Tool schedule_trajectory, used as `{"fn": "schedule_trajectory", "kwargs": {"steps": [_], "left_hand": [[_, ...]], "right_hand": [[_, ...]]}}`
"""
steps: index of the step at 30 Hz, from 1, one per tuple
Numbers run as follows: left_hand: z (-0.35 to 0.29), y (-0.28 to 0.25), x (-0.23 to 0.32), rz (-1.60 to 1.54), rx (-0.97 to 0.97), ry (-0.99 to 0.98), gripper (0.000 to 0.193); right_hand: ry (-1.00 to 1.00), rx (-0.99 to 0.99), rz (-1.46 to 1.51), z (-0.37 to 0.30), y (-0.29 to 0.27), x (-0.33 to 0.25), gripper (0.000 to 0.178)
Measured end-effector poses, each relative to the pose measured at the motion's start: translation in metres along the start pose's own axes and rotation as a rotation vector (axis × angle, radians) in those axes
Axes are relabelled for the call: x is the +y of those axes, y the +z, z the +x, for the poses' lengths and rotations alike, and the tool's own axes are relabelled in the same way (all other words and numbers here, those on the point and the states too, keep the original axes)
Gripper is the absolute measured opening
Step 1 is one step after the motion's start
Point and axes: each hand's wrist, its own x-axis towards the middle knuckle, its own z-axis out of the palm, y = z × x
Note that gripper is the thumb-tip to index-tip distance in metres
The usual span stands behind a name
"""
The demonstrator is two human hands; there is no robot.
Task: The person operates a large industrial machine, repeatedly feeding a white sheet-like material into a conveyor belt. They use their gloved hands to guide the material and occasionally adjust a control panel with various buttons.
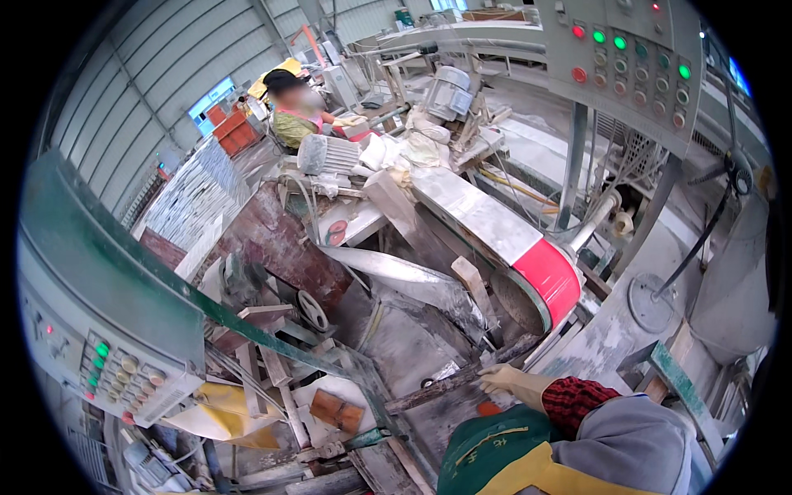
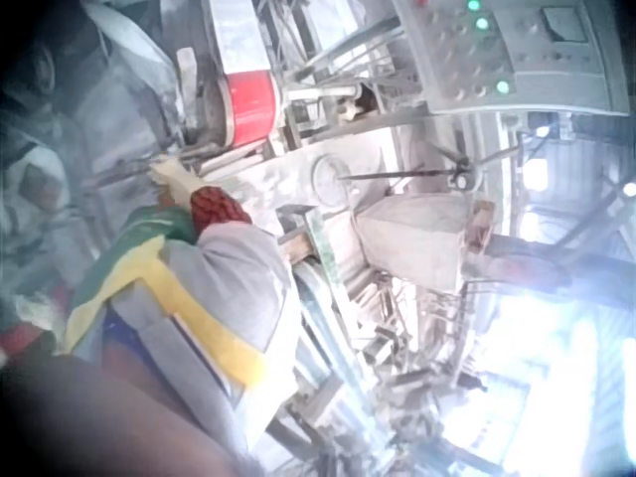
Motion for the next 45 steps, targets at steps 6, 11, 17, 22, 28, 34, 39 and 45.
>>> {"fn": "schedule_trajectory", "kwargs": {"steps": [6,11,17,22,28,34,39,45], "left_hand": [[0.039,0.009,0.129,-0.578,-0.247,0.138,0.047],[0.055,0.020,0.248,-0.842,-0.299,0.562,0.063],[0.053,0.014,0.286,-0.902,-0.441,1.011,0.060],[0.057,0.057,0.207,-0.698,-0.544,0.745,0.062],[0.057,0.077,0.085,-0.567,-0.707,0.197,0.060],[0.040,0.061,0.052,-0.582,-0.736,-0.085,0.058],[0.032,0.065,0.052,-0.613,-0.745,-0.119,0.056],[0.025,0.068,0.050,-0.648,-0.752,-0.116,0.054]], "right_hand": [[-0.042,-0.520,0.250,-0.018,0.075,-0.057,0.044],[-0.495,-0.249,0.193,-0.105,0.141,-0.125,0.056],[-0.815,0.096,0.422,-0.114,0.050,-0.149,0.064],[-1.134,0.523,0.713,-0.064,-0.073,-0.165,0.091],[-0.698,0.936,0.427,-0.012,-0.171,-0.166,0.095],[-0.584,1.157,0.183,0.042,-0.187,-0.167,0.097],[-0.122,1.126,-0.162,0.025,-0.193,-0.172,0.094],[-0.557,1.126,0.342,0.004,-0.162,-0.165,0.064]]}}
